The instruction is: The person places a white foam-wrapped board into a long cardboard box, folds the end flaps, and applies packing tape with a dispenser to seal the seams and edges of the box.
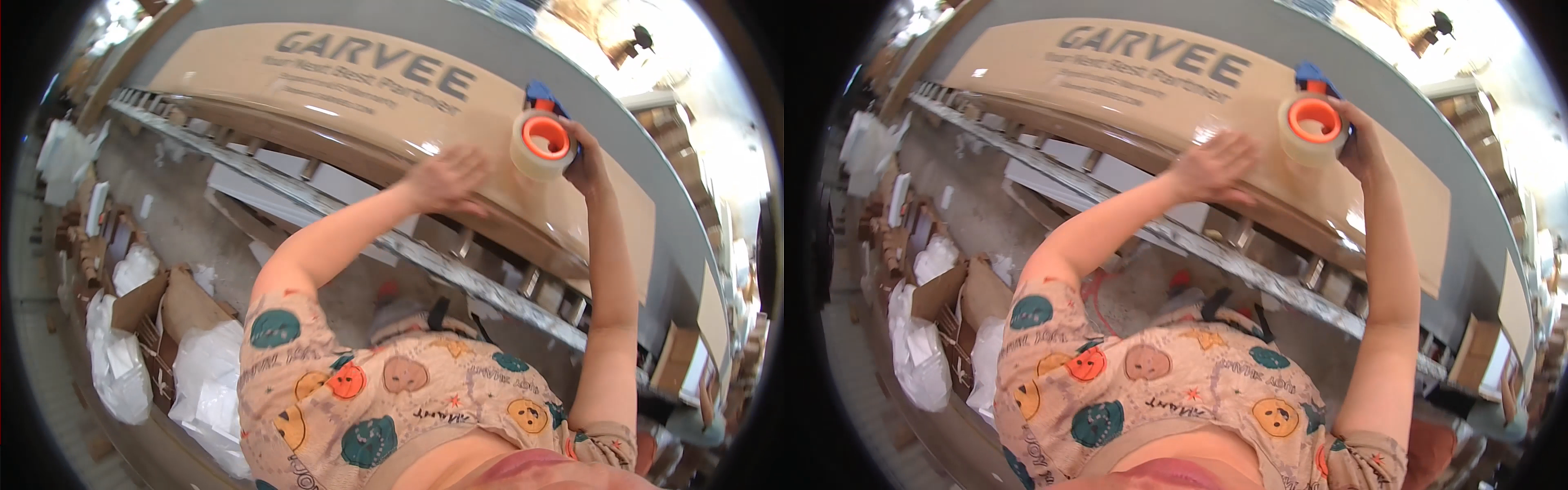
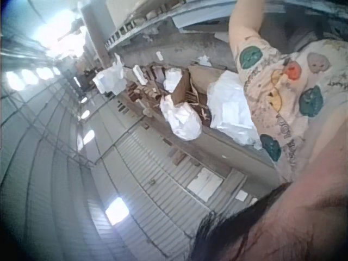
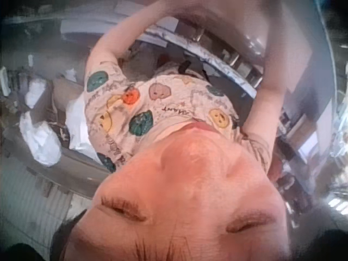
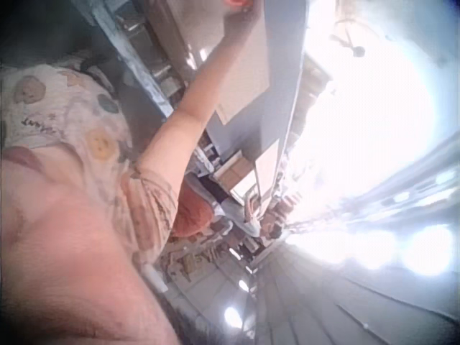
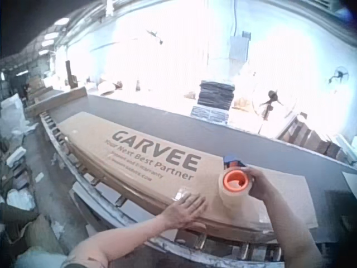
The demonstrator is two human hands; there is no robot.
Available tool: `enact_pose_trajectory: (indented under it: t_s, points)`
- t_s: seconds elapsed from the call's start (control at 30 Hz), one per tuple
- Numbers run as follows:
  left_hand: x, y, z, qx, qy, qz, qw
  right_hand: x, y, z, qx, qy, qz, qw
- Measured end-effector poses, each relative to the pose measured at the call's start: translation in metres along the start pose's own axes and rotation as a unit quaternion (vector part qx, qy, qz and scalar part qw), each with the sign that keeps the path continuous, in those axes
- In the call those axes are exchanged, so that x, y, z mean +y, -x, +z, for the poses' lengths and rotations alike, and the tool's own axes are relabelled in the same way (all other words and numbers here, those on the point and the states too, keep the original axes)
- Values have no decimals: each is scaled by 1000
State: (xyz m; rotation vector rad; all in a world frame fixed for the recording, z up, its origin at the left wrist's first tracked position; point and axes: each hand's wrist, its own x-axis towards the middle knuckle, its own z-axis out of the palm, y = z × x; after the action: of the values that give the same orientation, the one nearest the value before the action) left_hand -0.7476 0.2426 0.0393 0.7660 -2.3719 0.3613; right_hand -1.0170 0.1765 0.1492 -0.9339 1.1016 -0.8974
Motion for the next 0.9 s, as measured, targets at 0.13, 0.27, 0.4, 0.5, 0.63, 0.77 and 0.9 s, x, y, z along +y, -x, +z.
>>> enact_pose_trajectory:
  t_s: [0.13,0.27,0.4,0.5,0.63,0.77,0.9]
  points:
    - [-138,127,-72,-23,-116,-94,989,11,-57,14,-37,65,-36,997]
    - [-165,185,-118,-71,-257,-257,929,4,-91,-34,90,286,-51,953]
    - [-118,224,-93,118,-147,-577,795,20,-109,-166,139,738,-71,656]
    - [-22,264,-47,-29,71,-667,741,48,-111,-253,162,773,-101,604]
    - [125,168,17,59,136,-756,638,35,-107,-256,123,690,-79,708]
    - [191,50,42,189,220,-732,617,23,-103,-237,84,690,-81,714]
    - [216,-49,25,238,345,-707,570,28,-67,-212,134,703,-105,691]
